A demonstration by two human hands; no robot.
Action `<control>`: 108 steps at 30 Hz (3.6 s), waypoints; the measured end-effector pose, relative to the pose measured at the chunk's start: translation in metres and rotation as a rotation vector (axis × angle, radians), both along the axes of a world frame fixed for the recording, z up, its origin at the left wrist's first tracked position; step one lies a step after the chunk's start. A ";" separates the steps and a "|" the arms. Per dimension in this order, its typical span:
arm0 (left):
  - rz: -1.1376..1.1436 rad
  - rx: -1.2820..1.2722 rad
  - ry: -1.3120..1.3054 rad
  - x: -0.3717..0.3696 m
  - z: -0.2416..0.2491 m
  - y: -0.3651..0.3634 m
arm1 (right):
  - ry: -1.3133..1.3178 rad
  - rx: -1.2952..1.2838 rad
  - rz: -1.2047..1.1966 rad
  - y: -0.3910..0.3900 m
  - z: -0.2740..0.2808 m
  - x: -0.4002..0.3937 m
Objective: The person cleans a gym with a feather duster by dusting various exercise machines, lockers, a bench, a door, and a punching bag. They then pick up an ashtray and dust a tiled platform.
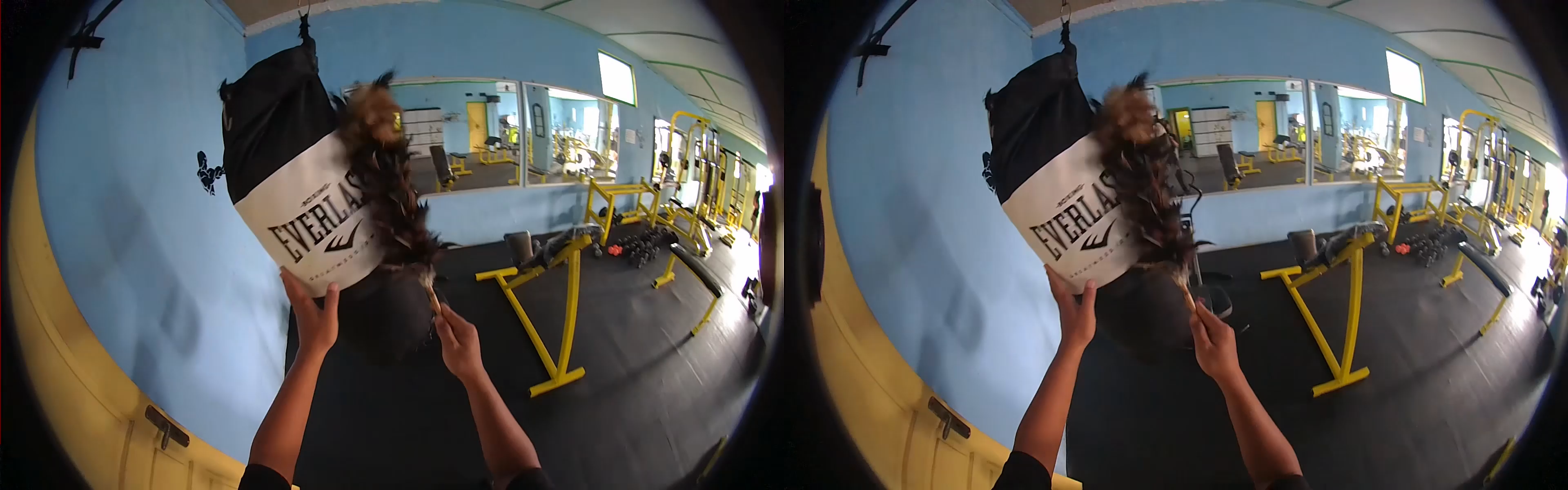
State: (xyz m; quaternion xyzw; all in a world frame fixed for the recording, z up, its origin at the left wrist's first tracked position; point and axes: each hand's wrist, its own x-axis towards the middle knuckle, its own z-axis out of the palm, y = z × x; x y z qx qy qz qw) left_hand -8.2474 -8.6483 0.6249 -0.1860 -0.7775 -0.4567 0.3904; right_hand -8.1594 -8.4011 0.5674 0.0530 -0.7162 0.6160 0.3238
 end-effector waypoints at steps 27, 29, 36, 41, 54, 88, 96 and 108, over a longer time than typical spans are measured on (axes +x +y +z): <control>0.030 0.668 0.025 -0.013 -0.002 0.019 | -0.128 0.681 0.642 0.191 -0.014 -0.198; 0.037 0.676 0.010 -0.010 -0.002 0.023 | -0.482 0.641 0.659 0.201 -0.045 -0.169; -0.035 0.541 0.163 -0.020 0.002 0.026 | 0.083 0.306 0.342 0.132 0.044 -0.070; 0.024 0.488 0.059 -0.011 0.001 0.027 | 0.429 0.555 0.068 0.073 0.056 -0.065; -0.516 1.306 -0.281 -0.022 -0.034 -0.075 | 0.429 1.398 -0.368 0.036 0.103 0.029; -0.245 0.210 0.236 0.120 -0.078 -0.007 | 0.380 2.012 -1.099 -0.147 0.310 0.125; -0.233 0.948 -0.395 0.031 -0.098 -0.014 | -0.110 2.187 -0.541 -0.251 0.240 0.110; -0.725 1.573 -1.075 -0.050 -0.227 0.013 | -0.079 1.703 -0.422 -0.182 0.210 0.134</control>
